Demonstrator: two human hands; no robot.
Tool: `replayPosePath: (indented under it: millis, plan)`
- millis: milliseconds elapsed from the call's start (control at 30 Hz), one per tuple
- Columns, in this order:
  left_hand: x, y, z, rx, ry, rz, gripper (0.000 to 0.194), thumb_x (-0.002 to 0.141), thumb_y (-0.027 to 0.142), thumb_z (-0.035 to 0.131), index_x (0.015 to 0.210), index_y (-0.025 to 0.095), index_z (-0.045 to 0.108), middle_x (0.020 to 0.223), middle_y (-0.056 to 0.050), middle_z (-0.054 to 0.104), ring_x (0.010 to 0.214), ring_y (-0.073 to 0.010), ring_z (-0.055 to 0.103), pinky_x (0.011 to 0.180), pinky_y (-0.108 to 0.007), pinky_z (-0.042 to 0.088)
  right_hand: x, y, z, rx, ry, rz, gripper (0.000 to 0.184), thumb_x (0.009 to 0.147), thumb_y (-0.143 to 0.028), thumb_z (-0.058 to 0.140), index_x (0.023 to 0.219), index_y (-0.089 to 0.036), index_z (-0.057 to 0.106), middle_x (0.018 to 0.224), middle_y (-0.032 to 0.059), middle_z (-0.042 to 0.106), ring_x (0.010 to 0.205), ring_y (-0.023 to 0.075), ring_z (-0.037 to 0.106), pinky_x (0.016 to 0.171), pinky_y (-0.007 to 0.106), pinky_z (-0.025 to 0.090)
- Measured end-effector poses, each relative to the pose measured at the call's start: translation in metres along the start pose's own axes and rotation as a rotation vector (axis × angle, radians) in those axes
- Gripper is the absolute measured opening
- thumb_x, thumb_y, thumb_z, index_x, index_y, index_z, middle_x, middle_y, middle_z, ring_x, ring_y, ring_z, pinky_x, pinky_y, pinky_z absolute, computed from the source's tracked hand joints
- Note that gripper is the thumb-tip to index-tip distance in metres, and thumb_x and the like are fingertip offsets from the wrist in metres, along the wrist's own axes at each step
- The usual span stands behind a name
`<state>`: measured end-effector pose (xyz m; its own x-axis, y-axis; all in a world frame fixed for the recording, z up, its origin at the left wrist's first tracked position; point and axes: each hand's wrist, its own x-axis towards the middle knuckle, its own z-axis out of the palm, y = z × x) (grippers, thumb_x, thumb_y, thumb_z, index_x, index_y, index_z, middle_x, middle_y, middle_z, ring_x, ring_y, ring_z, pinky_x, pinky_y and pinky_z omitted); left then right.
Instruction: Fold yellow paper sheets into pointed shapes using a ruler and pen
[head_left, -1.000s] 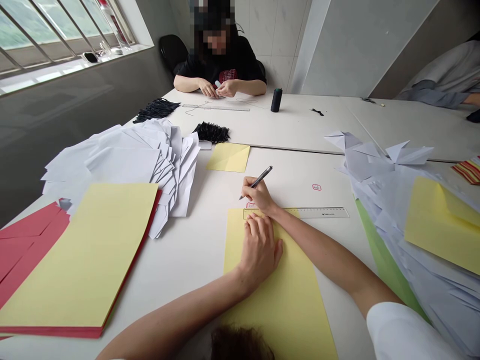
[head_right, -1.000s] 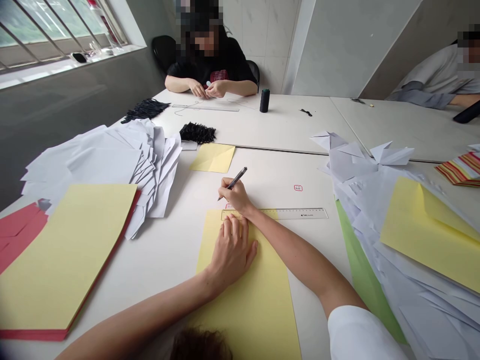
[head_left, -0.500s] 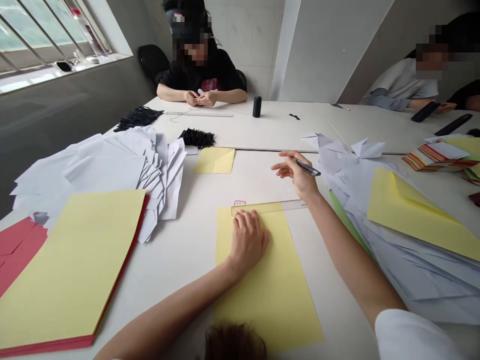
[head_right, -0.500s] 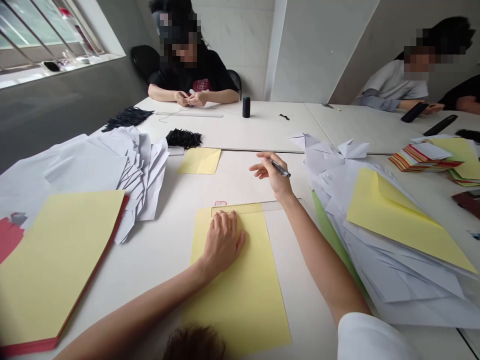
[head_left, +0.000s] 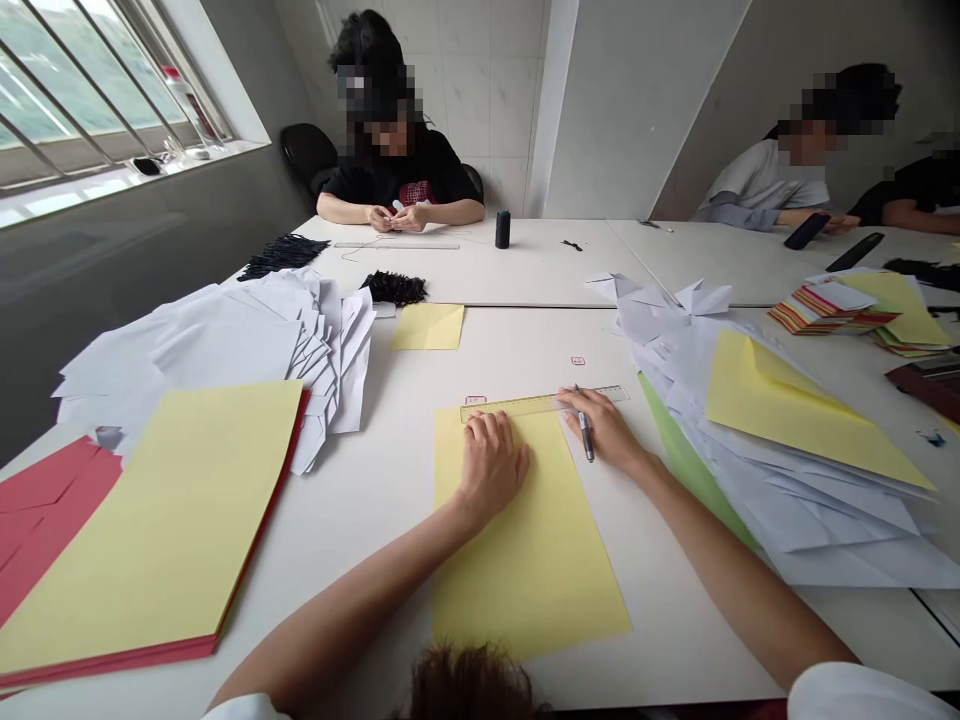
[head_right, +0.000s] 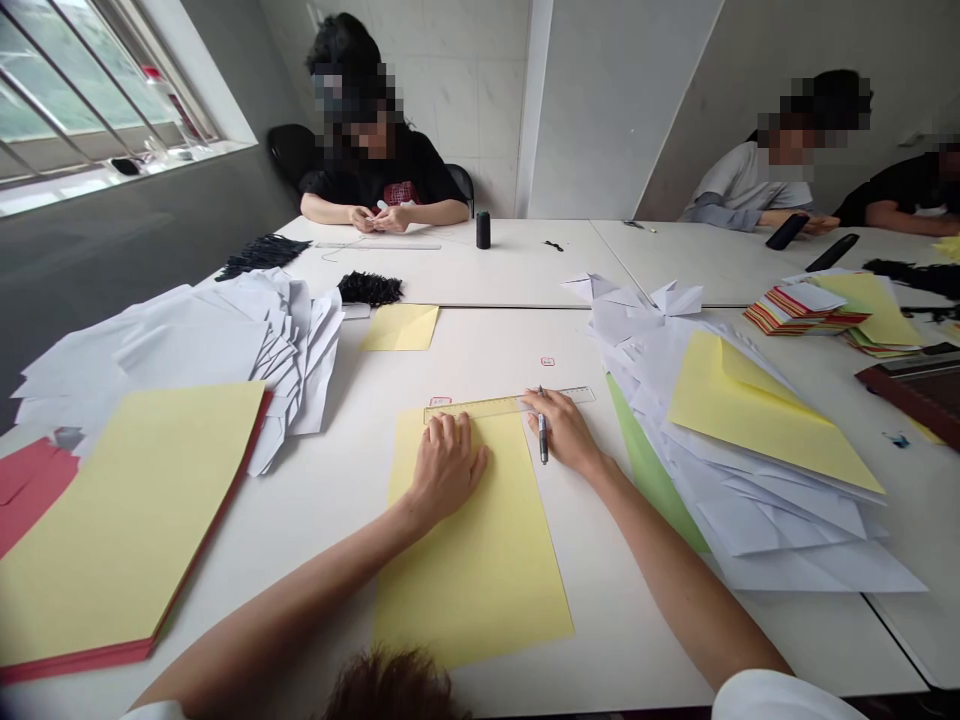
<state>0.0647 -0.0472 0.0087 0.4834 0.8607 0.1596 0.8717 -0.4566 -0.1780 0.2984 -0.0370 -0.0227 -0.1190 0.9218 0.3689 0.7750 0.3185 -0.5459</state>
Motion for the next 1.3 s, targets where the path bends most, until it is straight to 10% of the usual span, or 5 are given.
replayPosePath:
  millis: [467,667,767,933,1300]
  plan:
    - [-0.007,-0.019,-0.010,-0.239,-0.020,0.005,0.058,0.098,0.045,0.044,0.140,0.006,0.052,0.129,-0.025,0.055,0.118,-0.0373,0.052,0.090,-0.048,0.050,-0.002,-0.005,0.003,-0.049,0.028,-0.051,0.030,0.094,-0.020,0.048,0.117,-0.019,0.068,0.129,0.0117,0.067,0.123,0.0256,0.061,0.105,0.044,0.048]
    - [-0.027,-0.070,-0.016,-0.408,-0.099,0.481,0.053,0.097,0.046,0.051,0.146,0.025,0.051,0.160,-0.012,0.036,0.148,-0.0285,0.033,0.120,-0.046,0.030,-0.002,-0.002,0.003,-0.040,0.032,-0.053,0.032,0.094,-0.022,0.047,0.118,-0.020,0.068,0.126,0.0113,0.069,0.124,0.0250,0.061,0.105,0.042,0.048]
    - [-0.042,-0.080,-0.008,-0.395,-0.110,0.399,0.058,0.101,0.050,0.042,0.154,0.026,0.041,0.164,-0.010,0.031,0.151,-0.0273,0.028,0.124,-0.049,0.023,-0.004,-0.004,0.001,-0.031,0.040,-0.032,0.031,0.093,-0.021,0.049,0.116,-0.019,0.069,0.122,0.0121,0.070,0.120,0.0257,0.063,0.103,0.042,0.049]
    - [-0.066,-0.045,-0.003,-0.253,-0.048,0.020,0.062,0.102,0.052,0.034,0.153,0.017,0.042,0.160,-0.019,0.035,0.145,-0.0337,0.035,0.115,-0.053,0.032,-0.009,-0.020,-0.004,-0.097,-0.002,0.004,0.030,0.090,-0.016,0.051,0.112,-0.021,0.071,0.116,0.0112,0.071,0.106,0.0252,0.066,0.095,0.041,0.051]
    - [-0.075,0.037,-0.032,-0.196,-0.046,0.026,0.055,0.097,0.044,0.048,0.138,0.007,0.054,0.109,-0.017,0.059,0.104,-0.0323,0.054,0.097,-0.049,0.041,-0.050,-0.062,-0.009,-0.245,-0.124,-0.046,0.030,0.093,-0.014,0.047,0.116,-0.022,0.065,0.116,0.0118,0.072,0.113,0.0281,0.062,0.093,0.042,0.050]
